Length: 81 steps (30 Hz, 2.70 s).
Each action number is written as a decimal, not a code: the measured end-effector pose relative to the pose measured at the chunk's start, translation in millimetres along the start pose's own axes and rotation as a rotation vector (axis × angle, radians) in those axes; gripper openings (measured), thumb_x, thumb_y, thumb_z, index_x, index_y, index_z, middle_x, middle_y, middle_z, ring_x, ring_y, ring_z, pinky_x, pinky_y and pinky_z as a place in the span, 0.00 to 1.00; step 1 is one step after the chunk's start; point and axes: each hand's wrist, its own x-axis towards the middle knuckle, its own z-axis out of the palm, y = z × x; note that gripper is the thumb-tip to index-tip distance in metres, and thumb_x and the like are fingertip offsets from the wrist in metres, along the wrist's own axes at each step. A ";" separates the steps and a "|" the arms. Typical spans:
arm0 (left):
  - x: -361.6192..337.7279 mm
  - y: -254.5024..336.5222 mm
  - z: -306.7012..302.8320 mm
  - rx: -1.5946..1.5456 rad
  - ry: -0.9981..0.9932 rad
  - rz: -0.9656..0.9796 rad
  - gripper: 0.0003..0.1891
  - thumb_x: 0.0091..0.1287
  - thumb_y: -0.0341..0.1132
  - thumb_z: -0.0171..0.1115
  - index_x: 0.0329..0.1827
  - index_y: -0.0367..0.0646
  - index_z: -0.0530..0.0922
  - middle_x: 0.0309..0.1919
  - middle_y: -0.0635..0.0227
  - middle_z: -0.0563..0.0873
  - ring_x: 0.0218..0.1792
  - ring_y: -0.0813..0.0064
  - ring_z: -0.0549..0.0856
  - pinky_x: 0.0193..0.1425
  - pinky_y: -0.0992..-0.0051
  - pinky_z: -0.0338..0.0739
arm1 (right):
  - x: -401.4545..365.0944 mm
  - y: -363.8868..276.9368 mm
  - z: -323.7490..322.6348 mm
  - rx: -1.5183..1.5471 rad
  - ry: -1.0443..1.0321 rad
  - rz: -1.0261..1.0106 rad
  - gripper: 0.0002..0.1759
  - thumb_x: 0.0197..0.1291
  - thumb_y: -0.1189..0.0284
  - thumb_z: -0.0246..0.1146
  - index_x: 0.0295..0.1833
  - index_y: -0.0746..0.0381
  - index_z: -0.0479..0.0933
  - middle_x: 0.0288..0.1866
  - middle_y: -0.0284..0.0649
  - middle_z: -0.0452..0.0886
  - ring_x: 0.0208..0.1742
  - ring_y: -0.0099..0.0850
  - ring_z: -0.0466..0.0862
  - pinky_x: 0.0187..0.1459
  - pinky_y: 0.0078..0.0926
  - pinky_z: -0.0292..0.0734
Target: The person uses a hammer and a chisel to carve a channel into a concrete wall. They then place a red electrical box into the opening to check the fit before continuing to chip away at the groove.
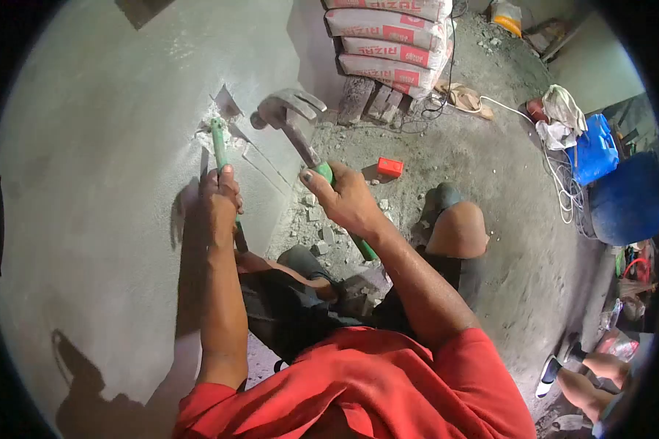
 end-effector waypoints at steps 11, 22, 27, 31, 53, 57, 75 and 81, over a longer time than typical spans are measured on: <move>-1.3 10.0 7.4 -0.253 0.038 -0.100 0.22 0.76 0.54 0.53 0.49 0.40 0.74 0.20 0.76 0.70 0.15 0.83 0.70 0.18 0.78 0.64 | 35.9 -34.2 13.5 0.048 0.020 -0.198 0.25 0.68 0.52 0.65 0.41 0.68 0.77 0.22 0.42 0.76 0.27 0.27 0.75 0.32 0.34 0.74; 6.9 -1.7 24.2 -0.116 0.044 -0.110 0.19 0.77 0.53 0.52 0.48 0.43 0.76 0.23 0.76 0.72 0.19 0.82 0.69 0.21 0.78 0.61 | 75.3 -5.4 42.1 -0.175 -0.033 -0.240 0.26 0.65 0.50 0.67 0.41 0.66 0.76 0.27 0.56 0.81 0.31 0.54 0.84 0.36 0.46 0.77; -31.4 -33.2 33.0 -0.746 -0.276 -0.448 0.19 0.74 0.56 0.57 0.46 0.49 0.74 0.22 0.77 0.72 0.17 0.81 0.68 0.20 0.78 0.62 | 55.4 -22.9 14.6 0.096 0.086 -0.449 0.20 0.66 0.59 0.69 0.45 0.67 0.78 0.24 0.45 0.78 0.26 0.30 0.74 0.33 0.35 0.75; -27.5 -19.6 38.6 -0.364 -0.036 -0.282 0.18 0.74 0.53 0.59 0.43 0.46 0.74 0.21 0.76 0.71 0.17 0.80 0.70 0.19 0.76 0.64 | 43.9 -26.5 0.6 0.123 0.019 -0.203 0.22 0.68 0.55 0.65 0.43 0.67 0.77 0.26 0.38 0.78 0.31 0.23 0.75 0.35 0.31 0.74; 11.9 53.7 27.6 0.596 0.089 -0.093 0.27 0.74 0.56 0.53 0.46 0.34 0.77 0.38 0.37 0.83 0.43 0.36 0.83 0.46 0.49 0.75 | 33.7 -24.7 -46.7 0.326 0.126 -0.091 0.22 0.75 0.53 0.57 0.41 0.63 0.72 0.21 0.31 0.73 0.20 0.19 0.72 0.23 0.21 0.67; -3.8 58.1 28.9 0.576 0.063 -0.058 0.27 0.73 0.57 0.54 0.46 0.35 0.78 0.40 0.36 0.85 0.46 0.36 0.84 0.47 0.50 0.77 | 41.1 -27.0 -45.2 0.406 0.182 -0.191 0.21 0.75 0.54 0.57 0.41 0.63 0.73 0.21 0.31 0.74 0.19 0.20 0.73 0.22 0.21 0.67; -12.1 37.6 15.9 0.760 -0.053 -0.126 0.30 0.72 0.58 0.54 0.52 0.33 0.79 0.43 0.35 0.85 0.49 0.32 0.83 0.53 0.50 0.77 | 27.3 -12.0 -42.8 0.386 0.145 -0.103 0.23 0.75 0.52 0.55 0.46 0.65 0.74 0.25 0.35 0.75 0.20 0.22 0.74 0.23 0.22 0.69; 11.5 27.9 20.9 0.553 -0.022 -0.155 0.31 0.70 0.60 0.56 0.47 0.32 0.79 0.43 0.34 0.84 0.50 0.36 0.84 0.51 0.49 0.76 | 27.3 -11.3 -36.6 0.381 0.160 -0.092 0.23 0.74 0.51 0.57 0.41 0.63 0.73 0.21 0.32 0.74 0.19 0.20 0.73 0.22 0.22 0.67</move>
